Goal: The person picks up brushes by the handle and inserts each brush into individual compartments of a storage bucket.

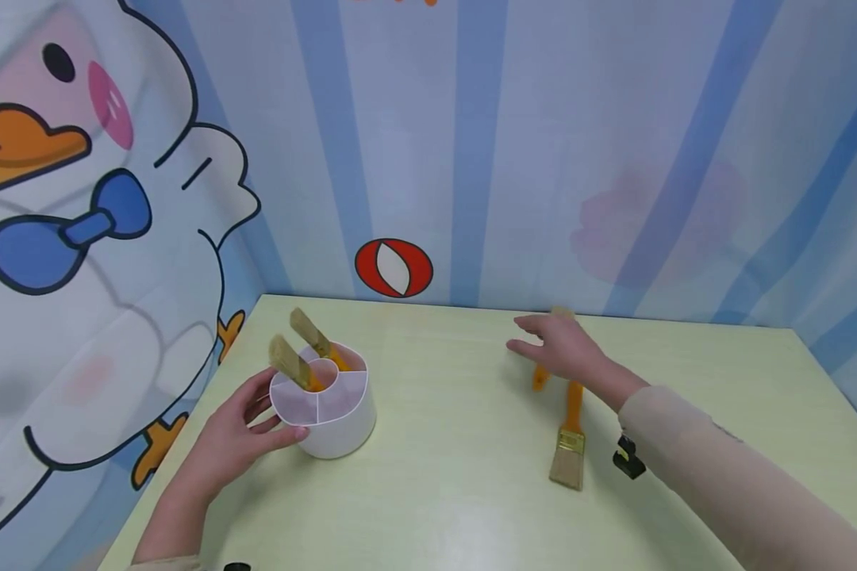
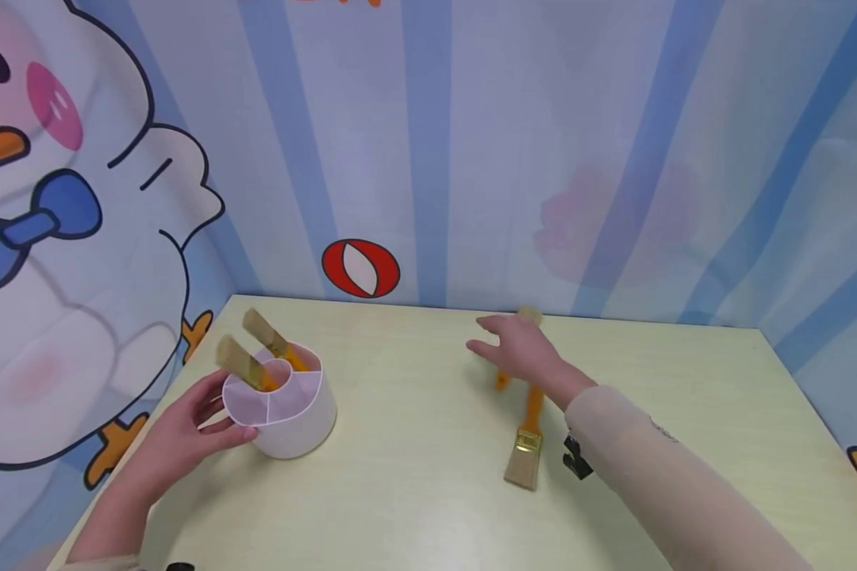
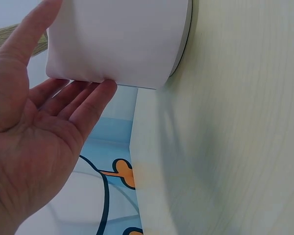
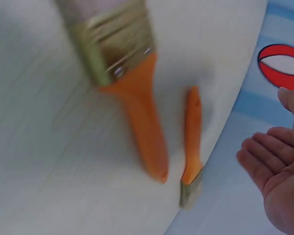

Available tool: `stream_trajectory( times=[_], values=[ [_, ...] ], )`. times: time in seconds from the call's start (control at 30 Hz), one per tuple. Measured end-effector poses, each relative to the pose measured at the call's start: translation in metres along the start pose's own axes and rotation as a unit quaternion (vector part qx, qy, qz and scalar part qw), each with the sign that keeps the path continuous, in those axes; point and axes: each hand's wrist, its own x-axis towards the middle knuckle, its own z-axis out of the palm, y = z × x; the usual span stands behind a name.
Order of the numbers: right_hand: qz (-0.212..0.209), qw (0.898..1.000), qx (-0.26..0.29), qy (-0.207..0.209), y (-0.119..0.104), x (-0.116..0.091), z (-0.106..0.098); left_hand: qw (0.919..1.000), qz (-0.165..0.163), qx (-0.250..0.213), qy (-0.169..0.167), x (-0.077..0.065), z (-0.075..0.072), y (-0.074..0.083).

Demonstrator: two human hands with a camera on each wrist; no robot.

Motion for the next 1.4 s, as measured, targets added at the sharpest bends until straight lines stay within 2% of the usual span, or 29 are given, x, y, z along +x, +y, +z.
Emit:
stream_trajectory(
  times=[0.13,0.2,0.33,0.47,0.63,0.77,0.9,1.03,1.17,1.4],
  values=[
    [0.032,0.996,-0.088,-0.014,0.017,-0.003,-0.001,1.0000,0.000,-0.007,0.003,0.001,0.001,0.001],
    [0.049,0.992,-0.114,-0.023,0.025,-0.004,0.000,0.9999,0.000,-0.009,0.005,0.001,0.003,0.001],
    [0.048,0.987,-0.154,-0.024,0.039,-0.006,0.004,0.9999,0.000,-0.010,0.011,0.002,0.005,0.002],
    [0.048,0.986,-0.159,-0.029,0.050,-0.007,0.007,0.9999,-0.002,-0.008,0.013,0.002,0.007,0.003],
    [0.036,0.987,-0.152,-0.033,0.056,-0.008,0.012,0.9999,-0.004,-0.013,-0.002,0.003,0.002,0.002],
    [0.022,0.988,-0.147,-0.034,0.054,-0.009,0.015,0.9985,0.021,-0.030,-0.042,0.003,-0.013,-0.001],
    [0.023,0.988,-0.145,-0.043,0.051,-0.009,0.015,0.9929,0.053,-0.051,-0.094,0.008,-0.032,-0.007],
    [0.021,0.988,-0.145,-0.050,0.046,-0.010,0.015,0.9883,0.063,-0.048,-0.130,0.016,-0.043,-0.011],
    [0.008,0.989,-0.144,-0.047,0.043,-0.010,0.019,0.9864,0.062,-0.038,-0.147,0.024,-0.045,-0.011],
    [0.003,0.989,-0.137,-0.054,0.036,-0.011,0.024,0.9852,0.075,-0.043,-0.149,0.031,-0.038,-0.009]
  ],
)
